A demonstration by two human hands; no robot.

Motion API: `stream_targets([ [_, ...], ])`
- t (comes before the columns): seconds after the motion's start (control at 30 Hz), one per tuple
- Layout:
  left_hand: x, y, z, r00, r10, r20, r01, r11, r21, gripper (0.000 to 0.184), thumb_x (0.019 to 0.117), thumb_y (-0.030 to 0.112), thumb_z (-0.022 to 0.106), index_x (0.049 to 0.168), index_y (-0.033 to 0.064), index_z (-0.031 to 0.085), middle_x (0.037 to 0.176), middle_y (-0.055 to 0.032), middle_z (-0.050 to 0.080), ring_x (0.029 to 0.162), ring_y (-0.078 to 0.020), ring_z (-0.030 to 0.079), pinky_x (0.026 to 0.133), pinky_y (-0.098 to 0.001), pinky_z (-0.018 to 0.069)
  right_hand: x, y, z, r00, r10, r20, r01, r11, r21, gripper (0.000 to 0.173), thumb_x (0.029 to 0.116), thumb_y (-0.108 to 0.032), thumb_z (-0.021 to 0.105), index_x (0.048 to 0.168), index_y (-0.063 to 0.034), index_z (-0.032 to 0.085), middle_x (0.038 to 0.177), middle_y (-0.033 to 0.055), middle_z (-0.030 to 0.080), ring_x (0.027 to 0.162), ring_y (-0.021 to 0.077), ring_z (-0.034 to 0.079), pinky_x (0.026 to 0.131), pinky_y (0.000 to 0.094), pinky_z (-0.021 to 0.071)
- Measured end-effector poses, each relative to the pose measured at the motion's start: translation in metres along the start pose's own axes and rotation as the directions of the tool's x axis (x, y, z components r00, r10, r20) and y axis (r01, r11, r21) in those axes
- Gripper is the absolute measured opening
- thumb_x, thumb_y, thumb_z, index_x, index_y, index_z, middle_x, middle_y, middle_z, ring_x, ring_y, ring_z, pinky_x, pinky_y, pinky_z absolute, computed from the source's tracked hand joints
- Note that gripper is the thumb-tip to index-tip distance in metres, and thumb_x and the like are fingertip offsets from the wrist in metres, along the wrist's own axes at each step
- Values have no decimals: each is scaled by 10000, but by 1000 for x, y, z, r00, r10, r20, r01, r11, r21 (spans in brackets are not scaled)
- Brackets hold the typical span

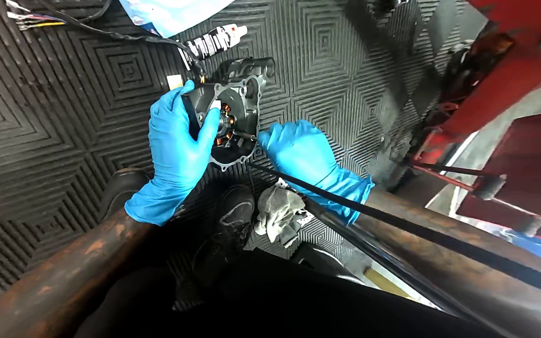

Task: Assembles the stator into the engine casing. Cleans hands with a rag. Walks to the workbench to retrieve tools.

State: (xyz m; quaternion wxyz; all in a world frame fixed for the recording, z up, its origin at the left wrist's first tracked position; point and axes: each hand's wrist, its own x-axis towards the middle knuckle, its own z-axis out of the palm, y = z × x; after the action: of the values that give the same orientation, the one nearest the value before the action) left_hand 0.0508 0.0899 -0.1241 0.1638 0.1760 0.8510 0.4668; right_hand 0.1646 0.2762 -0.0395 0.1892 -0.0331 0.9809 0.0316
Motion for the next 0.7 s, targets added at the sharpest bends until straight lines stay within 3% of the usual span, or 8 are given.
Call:
stream_targets([
  [0.07,0,0,1,1000,2,-4,-2,1000,0,557,993,498,582,1343,69,637,1406,-127,604,1344,-261,522,1127,-439,397,-1,4,3,1000,13,2,-13,997,72,152,981,-78,536,924,-21,664,783,178,652,699,374,671,586,516,513],
  [0.17,-1,-1,1,1000,13,-3,-13,1000,3,546,995,487,586,1346,71,633,1422,-115,602,1362,-262,512,1143,-449,381,11,10,-8,880,296,372,-436,814,383,292,1058,-306,540,995,-129,764,814,81,721,768,279,708,673,533,545],
  [0.27,0,2,1,1000,12,-2,-12,1000,-6,552,995,482,589,1356,67,626,1427,-117,596,1362,-263,509,1141,-452,378,26,20,-17,531,329,780,-847,221,484,354,1095,-325,485,946,-123,735,597,-26,509,469,75,440,446,256,384],
  [0.33,-3,5,-1,1000,14,12,-14,1000,3,549,1009,463,581,1384,63,605,1448,-126,577,1370,-281,500,1139,-474,381,25,21,-18,396,269,878,-904,-54,424,360,1102,-349,453,1027,-110,712,578,-31,483,408,58,405,382,212,366],
  [0.4,-7,6,-5,999,4,42,-5,1000,10,551,1030,449,564,1413,53,570,1474,-142,543,1388,-302,476,1144,-496,369,17,15,-13,520,327,789,-853,165,495,366,1108,-346,445,1066,-120,730,607,-25,503,455,74,431,428,239,378],
  [0.5,0,1,-1,1000,3,1,-3,1000,-4,562,993,496,584,1358,70,627,1413,-120,602,1349,-262,518,1132,-453,385,-3,11,1,928,234,291,-326,889,323,249,1038,-294,584,1149,-103,700,882,99,718,761,287,710,653,499,569],
  [0.6,1,0,-1,1000,2,1,-2,1000,-7,556,994,501,580,1348,75,634,1404,-115,608,1343,-256,524,1127,-452,392,-10,19,15,999,-46,-24,47,997,53,176,1003,-127,531,999,-18,669,838,195,671,751,392,676,644,524,517],
  [0.7,0,0,0,1000,5,-3,-5,1000,0,559,992,495,585,1351,70,632,1400,-113,611,1339,-256,526,1127,-446,395,-6,20,13,993,98,72,-112,969,218,296,1051,-271,524,937,-82,720,767,122,688,704,335,704,577,530,538],
])
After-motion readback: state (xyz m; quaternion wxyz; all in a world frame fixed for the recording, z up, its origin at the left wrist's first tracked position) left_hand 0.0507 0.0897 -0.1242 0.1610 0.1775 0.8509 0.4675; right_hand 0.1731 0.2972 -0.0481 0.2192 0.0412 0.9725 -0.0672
